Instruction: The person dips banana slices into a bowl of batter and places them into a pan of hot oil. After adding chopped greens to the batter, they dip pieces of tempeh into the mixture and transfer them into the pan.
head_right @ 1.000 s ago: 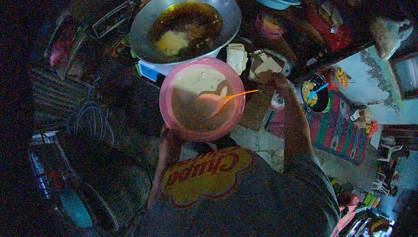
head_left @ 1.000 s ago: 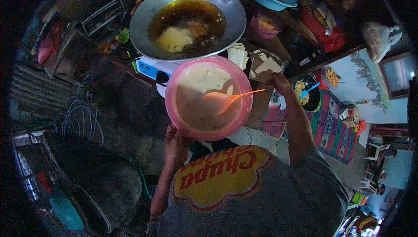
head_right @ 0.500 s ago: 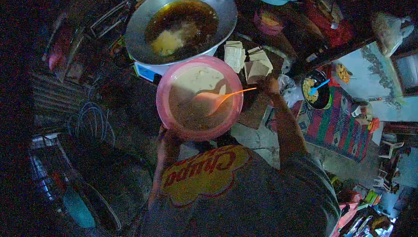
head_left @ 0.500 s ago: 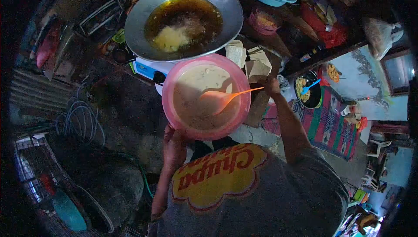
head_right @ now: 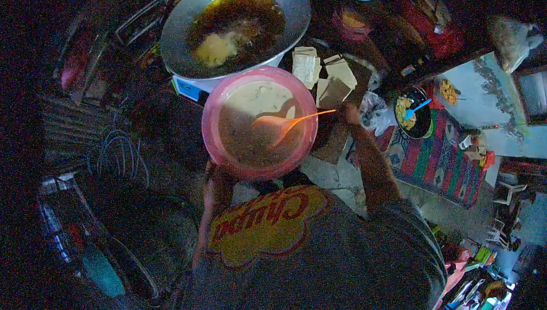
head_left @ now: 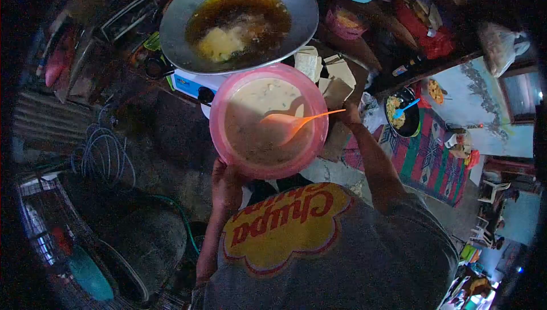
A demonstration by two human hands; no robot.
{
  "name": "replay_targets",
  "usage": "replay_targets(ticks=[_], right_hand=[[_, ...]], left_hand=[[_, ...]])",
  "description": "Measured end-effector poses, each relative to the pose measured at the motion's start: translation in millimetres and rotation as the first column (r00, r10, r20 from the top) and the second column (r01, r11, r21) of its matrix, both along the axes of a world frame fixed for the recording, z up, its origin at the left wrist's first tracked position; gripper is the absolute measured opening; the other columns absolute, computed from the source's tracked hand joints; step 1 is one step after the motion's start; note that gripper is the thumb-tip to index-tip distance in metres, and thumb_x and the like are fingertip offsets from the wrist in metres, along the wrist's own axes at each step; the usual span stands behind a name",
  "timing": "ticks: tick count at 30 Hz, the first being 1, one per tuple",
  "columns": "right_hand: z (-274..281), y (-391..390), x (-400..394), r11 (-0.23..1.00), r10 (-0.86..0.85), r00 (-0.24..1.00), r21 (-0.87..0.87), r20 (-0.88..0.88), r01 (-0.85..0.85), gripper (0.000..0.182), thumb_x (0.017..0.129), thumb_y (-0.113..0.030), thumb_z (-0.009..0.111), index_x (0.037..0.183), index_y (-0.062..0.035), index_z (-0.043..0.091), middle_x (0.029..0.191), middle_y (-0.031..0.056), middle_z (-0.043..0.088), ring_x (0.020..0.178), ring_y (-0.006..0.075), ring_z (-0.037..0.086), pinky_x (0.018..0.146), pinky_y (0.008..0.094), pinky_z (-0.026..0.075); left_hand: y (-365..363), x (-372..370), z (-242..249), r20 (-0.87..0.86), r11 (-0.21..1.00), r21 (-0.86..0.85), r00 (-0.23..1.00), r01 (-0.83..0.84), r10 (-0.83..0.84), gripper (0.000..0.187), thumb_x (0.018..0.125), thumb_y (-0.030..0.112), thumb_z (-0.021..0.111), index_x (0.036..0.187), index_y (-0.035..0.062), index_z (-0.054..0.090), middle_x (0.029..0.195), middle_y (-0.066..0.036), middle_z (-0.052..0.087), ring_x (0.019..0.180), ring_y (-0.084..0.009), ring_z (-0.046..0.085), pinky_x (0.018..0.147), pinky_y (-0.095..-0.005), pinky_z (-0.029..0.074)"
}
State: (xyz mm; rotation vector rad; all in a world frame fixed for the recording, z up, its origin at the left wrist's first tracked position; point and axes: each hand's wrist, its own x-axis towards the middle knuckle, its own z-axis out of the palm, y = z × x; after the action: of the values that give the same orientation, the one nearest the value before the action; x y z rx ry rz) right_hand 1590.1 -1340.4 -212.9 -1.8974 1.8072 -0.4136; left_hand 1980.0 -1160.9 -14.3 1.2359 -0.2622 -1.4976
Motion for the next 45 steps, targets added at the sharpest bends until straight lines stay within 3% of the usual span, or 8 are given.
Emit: replay_targets(ticks=[9,13,16,19,21,27,32,45], right_hand=[[9,-4,5,0.949,0.066,0.917,-0.259,-0.394,-0.18,0.025,0.063,-0.021,0.062,0.074,0.0013,0.055,0.067,0.0182,0.054,0.064,0.0321,0.054,0.055,0.0366,0.043],[42,-12,6,0.989,-0.043,0.996,0.147,0.077,0.031,0.023,0.07,-0.015,0.056,0.085,0.0022,0.056,0.08,0.0151,0.058,0.07,0.023,0.057,0.06,0.0307,0.045],[101,-14,8,1.0,0.002,0.663,0.015,0.749,-0.02,0.017,0.074,-0.015,0.057,0.085,-0.0022,0.056,0.074,0.0082,0.059,0.066,0.0156,0.054,0.06,0.0305,0.042],[208,-21,40,0.972,0.231,0.931,-0.114,0.283,-0.207,0.027,0.073,-0.023,0.06,0.089,-0.0016,0.056,0.076,0.0091,0.059,0.071,0.0138,0.054,0.063,0.0285,0.042],[283,-11,75,0.952,0.134,0.969,0.245,0.207,-0.184,0.026,0.074,-0.015,0.059,0.097,-0.0026,0.053,0.084,0.0057,0.059,0.076,0.0113,0.054,0.068,0.0265,0.043],[290,-3,167,0.748,0.441,0.754,0.266,0.487,-0.609,0.025,0.075,-0.018,0.058,0.09,-0.0012,0.048,0.084,0.0045,0.053,0.073,0.0111,0.052,0.063,0.023,0.042],[265,22,166,0.555,0.626,0.525,-0.143,-0.576,-0.819,0.023,0.067,-0.013,0.058,0.086,-0.0038,0.049,0.078,0.0068,0.044,0.081,0.0209,0.047,0.068,0.0312,0.04],[298,11,186,0.687,0.384,0.594,-0.211,-0.707,-0.695,0.019,0.077,-0.029,0.049,0.091,-0.0212,0.058,0.066,0.0052,0.053,0.058,0.0227,0.056,0.043,0.0312,0.044]], left_hand=[[-3,0,12,0.017,1.0,-0.016,1.0,0.003,-0.003,0.021,0.082,0.012,0.048,0.101,0.0067,0.041,0.094,-0.007,0.05,0.081,-0.017,0.052,0.068,-0.032,0.046],[-3,0,3,-0.069,0.998,-0.005,0.995,-0.07,0.069,0.018,0.081,0.013,0.049,0.097,0.0057,0.043,0.091,-0.006,0.049,0.077,-0.016,0.052,0.064,-0.031,0.047],[-9,2,20,-0.058,0.998,0.051,0.997,-0.042,0.045,0.018,0.081,0.014,0.05,0.095,0.005,0.043,0.088,-0.005,0.049,0.079,-0.0149,0.051,0.066,-0.0307,0.046],[-11,7,14,-0.006,0.999,0.009,0.999,0.044,-0.044,0.017,0.081,0.013,0.048,0.095,0.0049,0.043,0.088,-0.005,0.049,0.078,-0.0138,0.051,0.066,-0.0303,0.045],[-9,10,6,0.028,0.996,-0.041,0.996,0.085,-0.084,0.016,0.082,0.012,0.047,0.095,0.0049,0.043,0.088,-0.004,0.049,0.077,-0.013,0.051,0.065,-0.03,0.045],[-13,10,10,0.087,0.99,-0.082,0.99,0.117,-0.11,0.015,0.082,0.007,0.042,0.097,0.0045,0.043,0.092,-0.006,0.05,0.076,-0.0137,0.052,0.066,-0.028,0.045],[-10,7,10,-0.042,0.999,-0.004,0.998,0.039,-0.04,0.017,0.082,0.009,0.043,0.098,0.0054,0.043,0.092,-0.006,0.05,0.076,-0.0148,0.053,0.067,-0.0304,0.047],[-6,10,5,-0.115,0.999,-0.005,0.993,-0.041,0.04,0.017,0.081,0.009,0.045,0.098,0.0048,0.042,0.09,-0.007,0.049,0.078,-0.0163,0.052,0.066,-0.0323,0.048]])
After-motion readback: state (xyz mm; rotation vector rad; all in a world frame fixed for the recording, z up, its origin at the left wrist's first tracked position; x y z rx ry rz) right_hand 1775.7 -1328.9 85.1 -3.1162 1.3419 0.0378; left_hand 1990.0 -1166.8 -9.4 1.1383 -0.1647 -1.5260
